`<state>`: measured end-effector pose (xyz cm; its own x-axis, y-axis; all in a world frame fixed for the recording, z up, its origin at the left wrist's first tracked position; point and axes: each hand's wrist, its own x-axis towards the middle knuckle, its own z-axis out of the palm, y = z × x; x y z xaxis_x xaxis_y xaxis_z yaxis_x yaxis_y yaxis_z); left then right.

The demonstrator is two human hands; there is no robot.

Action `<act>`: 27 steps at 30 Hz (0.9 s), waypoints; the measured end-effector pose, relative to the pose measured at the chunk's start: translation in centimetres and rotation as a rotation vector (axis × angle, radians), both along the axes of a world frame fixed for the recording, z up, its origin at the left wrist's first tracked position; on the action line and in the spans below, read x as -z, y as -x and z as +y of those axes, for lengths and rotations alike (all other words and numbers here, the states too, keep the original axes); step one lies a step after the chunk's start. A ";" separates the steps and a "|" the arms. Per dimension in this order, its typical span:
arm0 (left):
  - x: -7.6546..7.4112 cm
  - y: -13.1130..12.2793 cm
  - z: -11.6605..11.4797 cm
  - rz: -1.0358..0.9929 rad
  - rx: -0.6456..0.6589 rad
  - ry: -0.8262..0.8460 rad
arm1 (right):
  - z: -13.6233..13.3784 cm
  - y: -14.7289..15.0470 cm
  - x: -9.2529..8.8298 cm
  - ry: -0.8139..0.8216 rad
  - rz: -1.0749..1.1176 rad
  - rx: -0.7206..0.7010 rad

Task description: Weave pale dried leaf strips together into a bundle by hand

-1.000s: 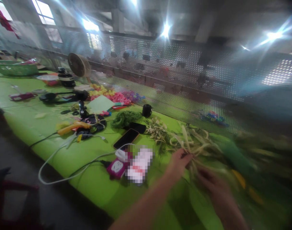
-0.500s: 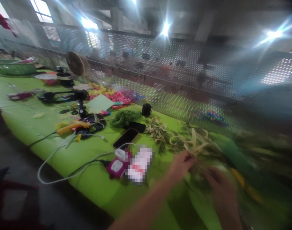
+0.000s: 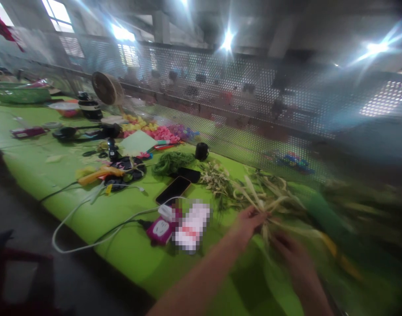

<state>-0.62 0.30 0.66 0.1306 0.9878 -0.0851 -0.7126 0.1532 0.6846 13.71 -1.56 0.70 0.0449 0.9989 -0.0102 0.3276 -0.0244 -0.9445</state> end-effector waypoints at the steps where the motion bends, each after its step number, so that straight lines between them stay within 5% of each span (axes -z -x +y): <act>1: 0.1 0.0 0.1 0.030 -0.019 -0.007 | 0.0 0.0 -0.2 -0.049 -0.071 0.009; 7: 0.9 0.2 0.8 0.223 -0.182 -0.018 | -0.5 -0.3 -1.4 -0.426 -0.373 0.115; 16: 0.6 0.3 0.6 0.135 -0.116 -0.032 | -0.3 0.9 0.3 -0.160 -0.188 -0.040; 27: 1.5 0.5 1.2 0.285 0.037 -0.160 | -1.0 0.2 -2.9 -0.201 -0.061 0.228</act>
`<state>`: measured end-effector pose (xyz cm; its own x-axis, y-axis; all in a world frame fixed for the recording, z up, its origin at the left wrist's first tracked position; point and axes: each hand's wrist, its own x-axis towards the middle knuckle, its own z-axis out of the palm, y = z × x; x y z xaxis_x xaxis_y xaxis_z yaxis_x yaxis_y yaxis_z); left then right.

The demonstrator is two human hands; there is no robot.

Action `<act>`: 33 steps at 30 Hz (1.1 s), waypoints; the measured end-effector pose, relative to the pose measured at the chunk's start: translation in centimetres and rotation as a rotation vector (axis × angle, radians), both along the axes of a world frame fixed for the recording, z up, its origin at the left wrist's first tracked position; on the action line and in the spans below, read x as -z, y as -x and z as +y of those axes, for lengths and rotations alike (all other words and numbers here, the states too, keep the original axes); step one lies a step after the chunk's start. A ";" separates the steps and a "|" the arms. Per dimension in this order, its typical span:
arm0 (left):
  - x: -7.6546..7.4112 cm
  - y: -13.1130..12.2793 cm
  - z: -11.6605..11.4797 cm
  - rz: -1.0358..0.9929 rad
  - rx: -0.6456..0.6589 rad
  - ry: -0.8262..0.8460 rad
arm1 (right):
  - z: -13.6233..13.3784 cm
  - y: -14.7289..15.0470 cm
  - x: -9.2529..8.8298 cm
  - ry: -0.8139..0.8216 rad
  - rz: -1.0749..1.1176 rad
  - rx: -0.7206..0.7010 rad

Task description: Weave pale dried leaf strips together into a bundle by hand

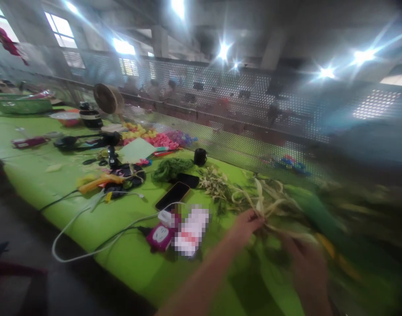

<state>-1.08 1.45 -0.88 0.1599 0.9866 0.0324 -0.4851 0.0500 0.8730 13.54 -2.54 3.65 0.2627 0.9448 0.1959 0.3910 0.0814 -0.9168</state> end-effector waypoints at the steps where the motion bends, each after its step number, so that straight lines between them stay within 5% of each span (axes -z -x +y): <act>1: 0.0 0.0 -0.1 0.023 0.042 0.007 | -0.1 0.0 -0.1 0.011 0.018 0.027; 5: -0.6 0.2 -0.6 0.035 0.174 0.032 | 0.2 -0.2 0.4 -0.007 0.169 0.034; 12: -1.2 0.7 -0.8 -0.056 0.145 0.097 | 0.8 -1.5 2.4 0.009 0.450 -0.211; 19: -2.6 1.0 -1.4 -0.203 0.124 0.154 | 0.4 -0.9 1.6 0.131 0.381 -0.437; 24: -3.2 0.5 -2.3 -0.109 0.169 0.148 | 1.2 -0.8 1.8 0.168 0.282 -0.296; 29: -2.7 0.4 -1.9 0.041 0.115 0.065 | 1.3 -1.3 2.3 0.135 0.390 -0.376; 33: -1.8 0.6 -1.3 0.165 0.084 0.009 | 1.5 -1.0 2.6 0.171 0.273 -0.498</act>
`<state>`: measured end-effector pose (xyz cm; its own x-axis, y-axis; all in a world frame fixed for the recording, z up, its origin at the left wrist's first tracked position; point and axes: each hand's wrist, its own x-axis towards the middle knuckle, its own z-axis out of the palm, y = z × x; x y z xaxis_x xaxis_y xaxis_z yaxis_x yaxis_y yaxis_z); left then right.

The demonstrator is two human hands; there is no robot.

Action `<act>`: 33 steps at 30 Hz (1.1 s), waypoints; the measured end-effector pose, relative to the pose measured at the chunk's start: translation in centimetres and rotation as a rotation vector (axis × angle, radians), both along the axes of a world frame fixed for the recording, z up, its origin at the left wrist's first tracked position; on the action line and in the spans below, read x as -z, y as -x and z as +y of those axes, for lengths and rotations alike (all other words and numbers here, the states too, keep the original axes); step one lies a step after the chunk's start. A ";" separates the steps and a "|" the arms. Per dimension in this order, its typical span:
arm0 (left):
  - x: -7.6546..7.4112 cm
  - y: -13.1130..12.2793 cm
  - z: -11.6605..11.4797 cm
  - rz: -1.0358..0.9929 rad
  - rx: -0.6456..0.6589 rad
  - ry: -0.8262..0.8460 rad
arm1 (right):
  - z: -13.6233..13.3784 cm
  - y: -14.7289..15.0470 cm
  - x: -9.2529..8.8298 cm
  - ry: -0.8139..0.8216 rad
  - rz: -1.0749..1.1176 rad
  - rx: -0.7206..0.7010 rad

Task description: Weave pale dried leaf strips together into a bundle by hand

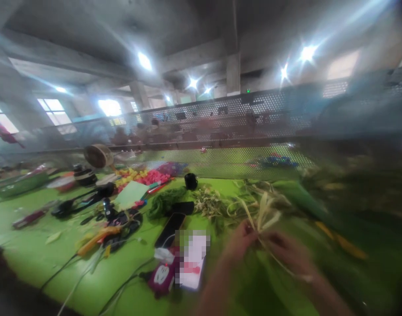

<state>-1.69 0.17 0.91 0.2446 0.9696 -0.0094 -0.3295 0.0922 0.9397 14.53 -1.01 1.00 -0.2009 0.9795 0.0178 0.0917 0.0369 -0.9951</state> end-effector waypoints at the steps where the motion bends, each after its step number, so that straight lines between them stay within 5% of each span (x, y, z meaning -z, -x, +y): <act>1: 0.2 0.1 0.1 0.029 -0.007 -0.003 | 0.0 0.2 0.1 -0.021 0.001 -0.014; 17: 1.1 0.1 0.6 0.251 -0.038 -0.009 | -0.3 0.6 -0.3 -0.255 -0.014 0.120; 24: 1.6 0.2 0.5 0.190 -0.070 0.052 | -0.1 0.8 0.4 -0.396 -0.021 0.056; 33: 1.9 -0.5 0.6 -0.024 -0.046 0.049 | -0.4 0.6 -0.4 -0.274 0.035 0.115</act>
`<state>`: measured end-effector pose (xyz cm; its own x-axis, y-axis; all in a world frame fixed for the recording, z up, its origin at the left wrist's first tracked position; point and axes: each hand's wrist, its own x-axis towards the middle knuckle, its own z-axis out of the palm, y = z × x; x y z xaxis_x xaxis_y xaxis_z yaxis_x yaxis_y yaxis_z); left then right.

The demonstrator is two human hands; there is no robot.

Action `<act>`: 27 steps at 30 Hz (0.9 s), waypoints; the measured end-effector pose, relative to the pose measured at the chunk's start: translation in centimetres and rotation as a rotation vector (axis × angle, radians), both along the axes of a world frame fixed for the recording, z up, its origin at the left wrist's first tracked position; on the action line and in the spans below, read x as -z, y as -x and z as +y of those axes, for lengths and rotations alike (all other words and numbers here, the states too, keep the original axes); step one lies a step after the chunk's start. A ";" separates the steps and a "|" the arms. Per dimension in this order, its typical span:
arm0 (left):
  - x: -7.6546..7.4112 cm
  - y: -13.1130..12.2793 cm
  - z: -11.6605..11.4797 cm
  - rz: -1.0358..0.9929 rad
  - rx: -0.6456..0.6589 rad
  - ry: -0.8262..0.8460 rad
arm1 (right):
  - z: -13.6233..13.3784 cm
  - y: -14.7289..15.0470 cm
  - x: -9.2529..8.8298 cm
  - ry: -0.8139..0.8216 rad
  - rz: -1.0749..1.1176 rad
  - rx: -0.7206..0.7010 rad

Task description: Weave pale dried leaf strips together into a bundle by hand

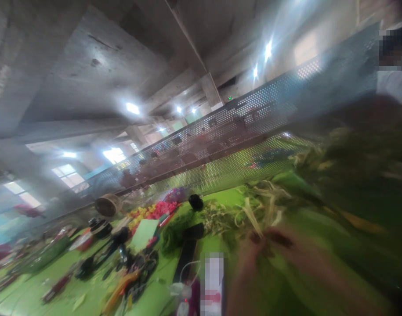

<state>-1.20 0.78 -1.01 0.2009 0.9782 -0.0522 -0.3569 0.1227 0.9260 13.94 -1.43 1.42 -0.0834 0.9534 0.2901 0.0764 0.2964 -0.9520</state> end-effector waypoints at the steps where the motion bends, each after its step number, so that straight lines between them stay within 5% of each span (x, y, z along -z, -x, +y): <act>1: 0.0 0.0 0.1 0.022 0.010 -0.003 | 0.0 -0.1 -0.2 0.013 -0.003 0.017; 7: -0.9 0.0 0.0 0.091 0.010 -0.016 | -0.3 -0.1 -0.9 0.087 0.029 0.038; 14: -2.6 -0.1 -1.4 -0.106 0.046 -0.026 | -0.7 -0.4 -1.4 0.205 0.181 -0.041; 21: -2.6 -0.2 -1.5 0.073 0.057 -0.086 | -0.7 -0.3 -1.3 -0.016 -0.059 0.112; 27: -2.1 -0.3 -1.4 0.180 0.088 -0.135 | -1.0 -0.1 -1.8 0.054 -0.111 0.120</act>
